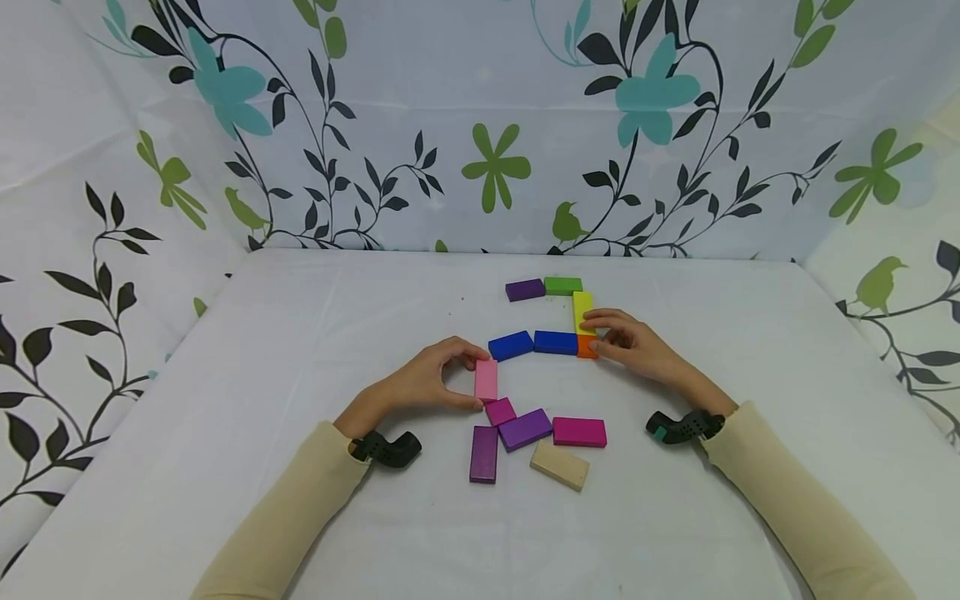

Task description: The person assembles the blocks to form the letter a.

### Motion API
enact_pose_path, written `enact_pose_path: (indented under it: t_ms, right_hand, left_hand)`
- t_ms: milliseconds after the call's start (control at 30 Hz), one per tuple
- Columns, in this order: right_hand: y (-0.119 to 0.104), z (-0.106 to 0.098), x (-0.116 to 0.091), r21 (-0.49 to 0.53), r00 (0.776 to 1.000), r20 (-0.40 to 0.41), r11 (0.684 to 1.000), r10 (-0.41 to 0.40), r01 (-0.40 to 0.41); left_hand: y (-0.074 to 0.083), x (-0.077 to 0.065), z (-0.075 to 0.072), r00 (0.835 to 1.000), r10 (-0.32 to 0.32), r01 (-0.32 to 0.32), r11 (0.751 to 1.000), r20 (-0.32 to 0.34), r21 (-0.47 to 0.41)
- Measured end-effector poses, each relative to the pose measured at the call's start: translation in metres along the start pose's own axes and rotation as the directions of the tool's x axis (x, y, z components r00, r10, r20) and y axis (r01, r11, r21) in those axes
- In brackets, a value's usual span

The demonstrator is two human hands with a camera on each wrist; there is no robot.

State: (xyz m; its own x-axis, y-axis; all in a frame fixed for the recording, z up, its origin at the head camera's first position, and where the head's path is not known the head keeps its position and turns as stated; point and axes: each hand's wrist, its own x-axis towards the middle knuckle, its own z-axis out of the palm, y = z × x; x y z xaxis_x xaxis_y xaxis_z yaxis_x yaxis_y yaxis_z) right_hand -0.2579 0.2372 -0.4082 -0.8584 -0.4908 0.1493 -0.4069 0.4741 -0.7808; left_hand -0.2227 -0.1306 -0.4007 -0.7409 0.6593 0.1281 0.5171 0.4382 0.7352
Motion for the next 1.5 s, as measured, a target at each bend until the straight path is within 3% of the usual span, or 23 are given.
enact_pose_path:
  t_ms: [267, 1000, 1333, 1500]
  right_hand:
    - [-0.001, -0.001, 0.000, 0.009, 1.000, 0.006, 1.000, -0.014, 0.014]
    - [0.000, -0.001, -0.001, 0.007, 1.000, 0.005, 1.000, -0.022, 0.022]
    - [0.001, -0.001, 0.000, 0.025, 1.000, 0.008, 1.000, -0.018, 0.018]
    - [0.000, 0.000, 0.000, 0.000, 1.000, 0.004, 1.000, -0.008, 0.008]
  left_hand:
    - [-0.002, -0.002, -0.004, 0.998, 0.034, -0.033, 0.999, 0.044, -0.019]
    - [0.003, 0.001, -0.001, 0.999, -0.005, 0.005, 1.000, 0.041, -0.005]
    - [0.009, 0.000, -0.002, 0.996, 0.071, -0.070, 0.998, -0.060, 0.007]
    - [0.014, 0.003, -0.002, 0.990, 0.127, -0.128, 0.992, -0.060, -0.003]
